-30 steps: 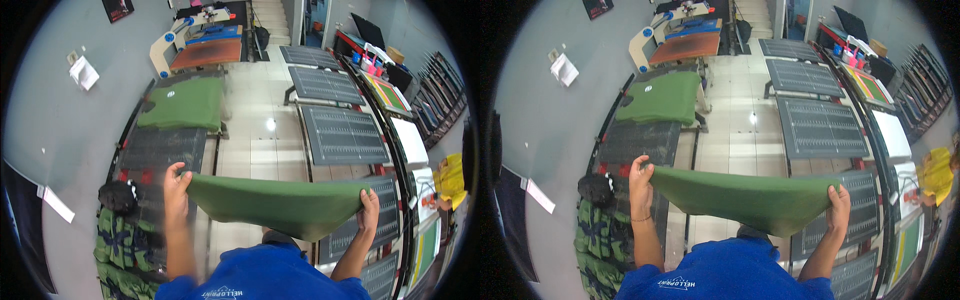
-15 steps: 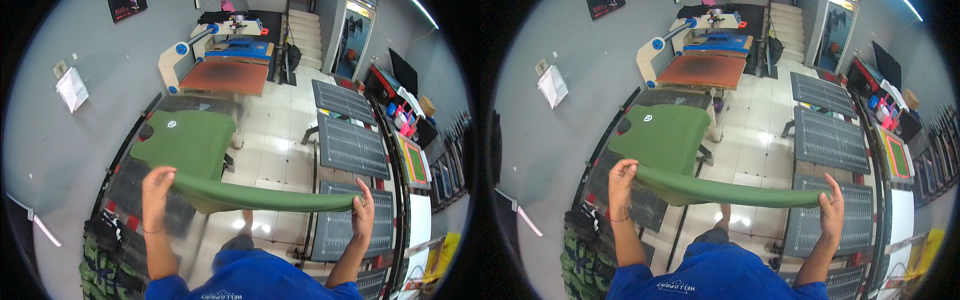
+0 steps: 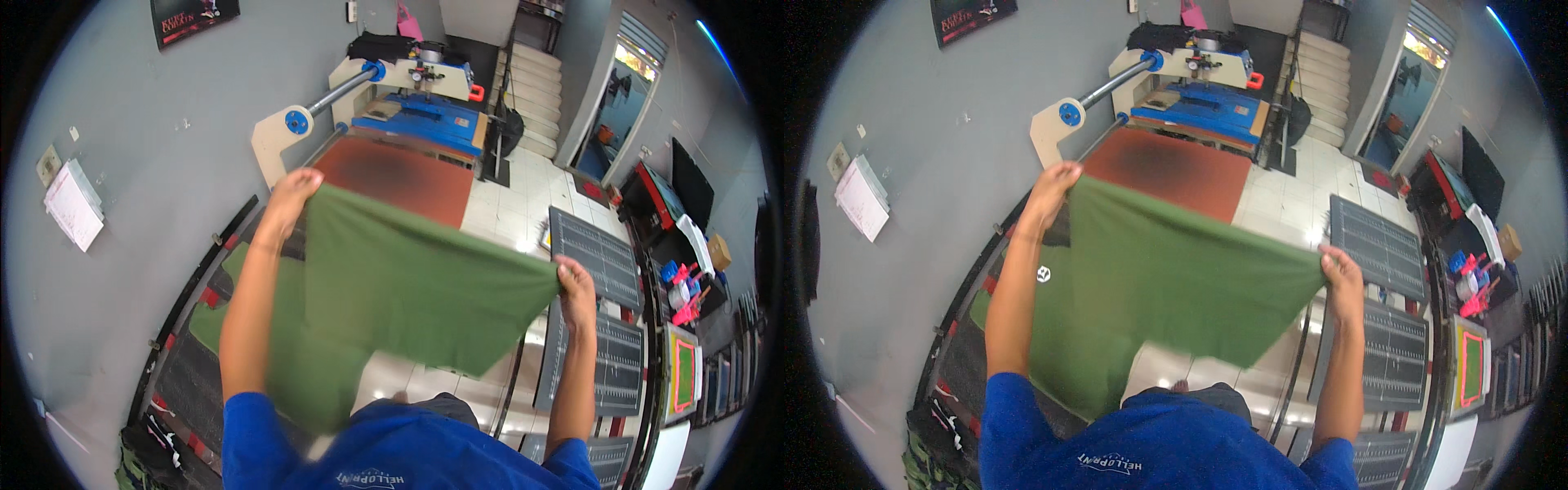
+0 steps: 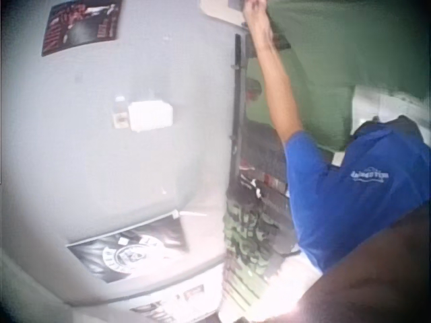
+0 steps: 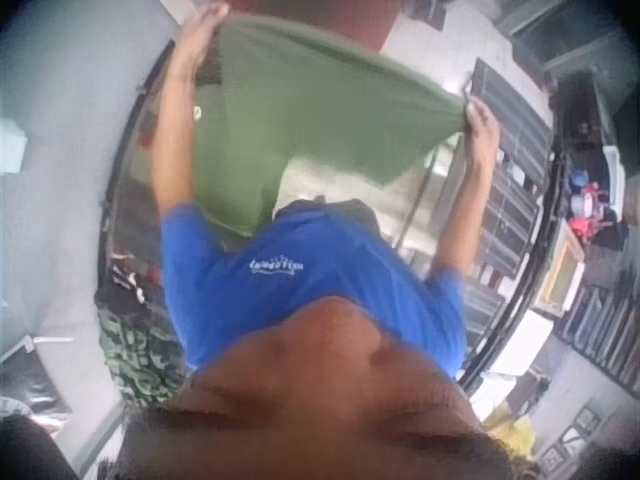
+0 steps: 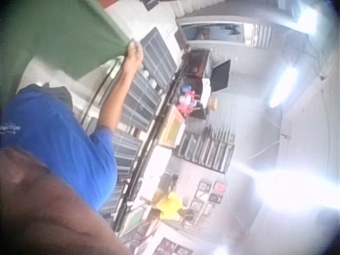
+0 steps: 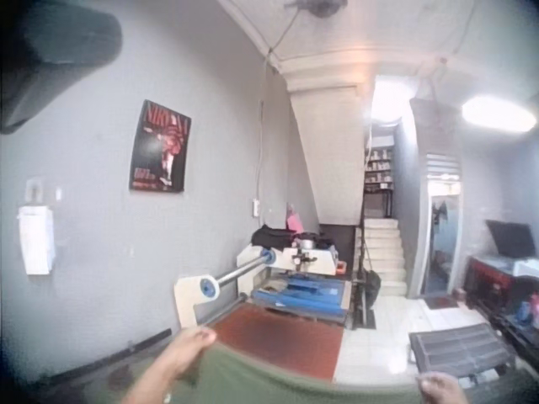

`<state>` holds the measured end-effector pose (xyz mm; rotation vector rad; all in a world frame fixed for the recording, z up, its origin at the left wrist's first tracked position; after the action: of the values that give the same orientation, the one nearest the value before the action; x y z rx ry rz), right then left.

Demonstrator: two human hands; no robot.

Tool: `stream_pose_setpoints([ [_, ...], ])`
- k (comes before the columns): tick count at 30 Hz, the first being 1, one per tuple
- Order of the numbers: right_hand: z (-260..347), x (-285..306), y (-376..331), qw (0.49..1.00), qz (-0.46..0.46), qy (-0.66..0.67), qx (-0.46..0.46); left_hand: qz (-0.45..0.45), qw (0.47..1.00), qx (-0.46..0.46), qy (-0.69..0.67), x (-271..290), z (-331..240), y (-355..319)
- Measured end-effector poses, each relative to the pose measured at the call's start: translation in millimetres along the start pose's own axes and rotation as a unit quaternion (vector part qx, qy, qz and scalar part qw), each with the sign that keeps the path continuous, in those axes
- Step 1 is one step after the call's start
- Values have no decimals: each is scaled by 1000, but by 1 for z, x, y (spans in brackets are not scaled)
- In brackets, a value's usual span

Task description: The person uses a heat gun to apply heat to a logo on a green t-shirt laid on a screen printing table. They then fold the t-shirt and place it on a stack of other finished shirts.

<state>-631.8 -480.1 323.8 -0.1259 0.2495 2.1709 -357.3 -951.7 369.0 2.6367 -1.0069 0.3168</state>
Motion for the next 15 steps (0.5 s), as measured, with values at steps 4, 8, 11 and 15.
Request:
stream_pose_setpoints([
  [4,32,-26,126,993,26,37,113,-24,992,-112,60,15,-47,145],
  [8,18,-52,210,986,49,-25,159,-49,985,-127,106,24,-53,203],
  [11,-45,-58,255,986,32,-114,117,-68,964,-134,220,16,16,225],
  [15,-192,-76,283,977,121,-169,42,-69,959,-49,271,3,182,232],
])
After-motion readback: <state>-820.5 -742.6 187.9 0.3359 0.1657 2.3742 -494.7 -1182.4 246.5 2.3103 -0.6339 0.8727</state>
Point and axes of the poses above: each hand's wrist, its own y-axis towards the middle knuckle, its own x-axis out of the back of the hand, z = x × y, the point moved 5 cm from there along y, towards the middle knuckle, and after that the axes turned 10 degrees about y, right-handed, at the moved point
